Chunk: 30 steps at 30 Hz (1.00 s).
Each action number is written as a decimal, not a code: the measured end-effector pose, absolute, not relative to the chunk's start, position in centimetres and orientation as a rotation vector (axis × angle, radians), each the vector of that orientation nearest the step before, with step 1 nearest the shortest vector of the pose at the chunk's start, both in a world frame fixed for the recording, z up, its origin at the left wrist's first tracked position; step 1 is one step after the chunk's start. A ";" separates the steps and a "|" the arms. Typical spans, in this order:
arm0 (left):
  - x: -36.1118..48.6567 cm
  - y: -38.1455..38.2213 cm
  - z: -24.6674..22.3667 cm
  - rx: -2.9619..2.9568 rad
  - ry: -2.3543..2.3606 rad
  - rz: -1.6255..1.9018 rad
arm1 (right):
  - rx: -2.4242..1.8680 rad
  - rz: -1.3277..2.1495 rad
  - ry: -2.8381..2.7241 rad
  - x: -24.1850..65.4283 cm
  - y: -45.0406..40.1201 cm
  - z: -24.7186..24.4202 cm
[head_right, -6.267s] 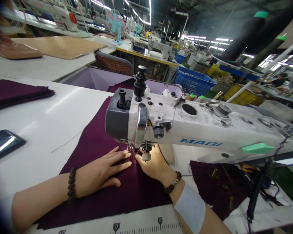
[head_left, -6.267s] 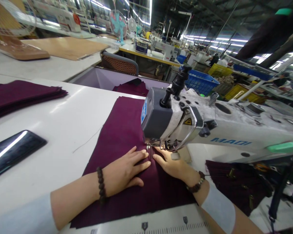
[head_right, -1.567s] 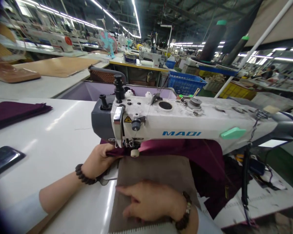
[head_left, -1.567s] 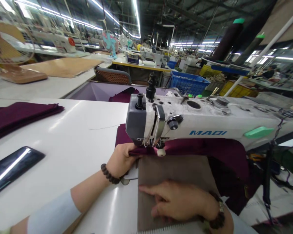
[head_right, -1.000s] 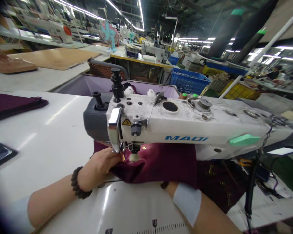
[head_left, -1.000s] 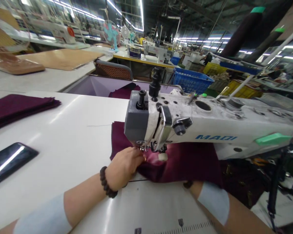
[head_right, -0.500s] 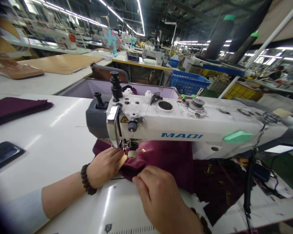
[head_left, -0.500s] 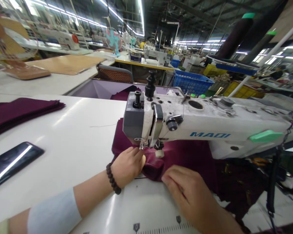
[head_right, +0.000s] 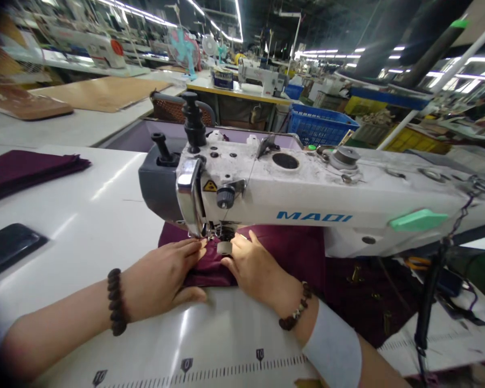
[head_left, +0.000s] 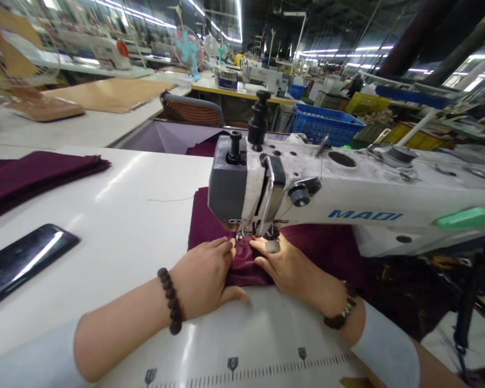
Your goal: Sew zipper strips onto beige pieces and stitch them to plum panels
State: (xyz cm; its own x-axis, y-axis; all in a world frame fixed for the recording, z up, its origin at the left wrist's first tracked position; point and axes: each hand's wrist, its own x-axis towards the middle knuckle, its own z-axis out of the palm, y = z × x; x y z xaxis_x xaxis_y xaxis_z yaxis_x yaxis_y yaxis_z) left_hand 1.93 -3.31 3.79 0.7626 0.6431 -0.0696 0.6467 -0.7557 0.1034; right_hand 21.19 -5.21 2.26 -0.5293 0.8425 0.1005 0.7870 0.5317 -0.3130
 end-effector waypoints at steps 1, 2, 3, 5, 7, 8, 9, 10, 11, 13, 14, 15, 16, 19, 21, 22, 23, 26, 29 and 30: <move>1.9 -3.4 4.2 2.809 1.028 -0.063 | -1.385 0.293 -2.552 21.1 -5.1 2.3; 2.0 -3.4 4.5 2.787 1.028 -0.080 | -1.408 0.248 -2.566 20.9 -5.2 2.3; 2.1 -3.3 4.7 2.767 1.046 -0.100 | -1.433 0.215 -2.574 20.6 -5.3 2.2; 2.4 -3.3 4.5 2.735 1.141 -0.134 | -1.471 0.193 -2.544 20.1 -5.6 1.9; 2.6 -3.3 4.0 2.729 1.243 -0.180 | -1.479 0.203 -2.476 19.9 -6.0 1.4; 2.6 -3.2 3.7 2.731 1.266 -0.206 | -1.474 0.212 -2.449 20.0 -6.2 1.1; 2.5 -3.2 3.5 2.731 1.266 -0.233 | -1.471 0.218 -2.431 20.0 -6.3 0.9; 2.4 -3.1 3.3 2.724 1.249 -0.260 | -1.471 0.224 -2.428 20.2 -6.3 0.6; 2.2 -3.0 3.2 2.715 1.220 -0.281 | -1.470 0.233 -2.438 20.3 -6.4 0.5; 1.8 -2.9 3.1 2.705 1.161 -0.262 | -1.479 0.263 -2.454 20.4 -6.4 0.4; 1.8 -2.8 2.9 2.712 1.148 -0.221 | -1.487 0.282 -2.450 20.4 -6.4 0.5; 1.7 -2.8 2.7 2.727 1.151 -0.167 | -1.500 0.305 -2.437 20.3 -6.4 0.6; 1.8 -2.9 2.4 2.748 1.165 -0.111 | -1.514 0.329 -2.415 20.2 -6.4 0.7; 2.2 -3.3 1.2 2.821 1.227 -0.006 | -1.545 0.373 -2.326 19.8 -6.4 1.0; 2.4 -3.6 0.5 2.842 1.252 0.011 | -1.526 0.361 -2.301 19.6 -6.4 1.0; 2.4 -3.7 0.3 2.843 1.258 0.016 | -1.508 0.343 -2.301 19.6 -6.3 0.9; 2.4 -3.7 0.1 2.842 1.261 0.021 | -1.494 0.322 -2.303 19.6 -6.2 0.8; 2.2 -3.6 0.1 2.833 1.280 0.050 | -1.482 0.267 -2.314 19.6 -6.1 0.4; 2.3 -3.3 0.2 2.827 1.287 0.112 | -1.493 0.238 -2.316 19.6 -6.1 0.3; 2.3 -3.2 0.2 2.828 1.282 0.123 | -1.497 0.243 -2.314 19.6 -6.2 0.3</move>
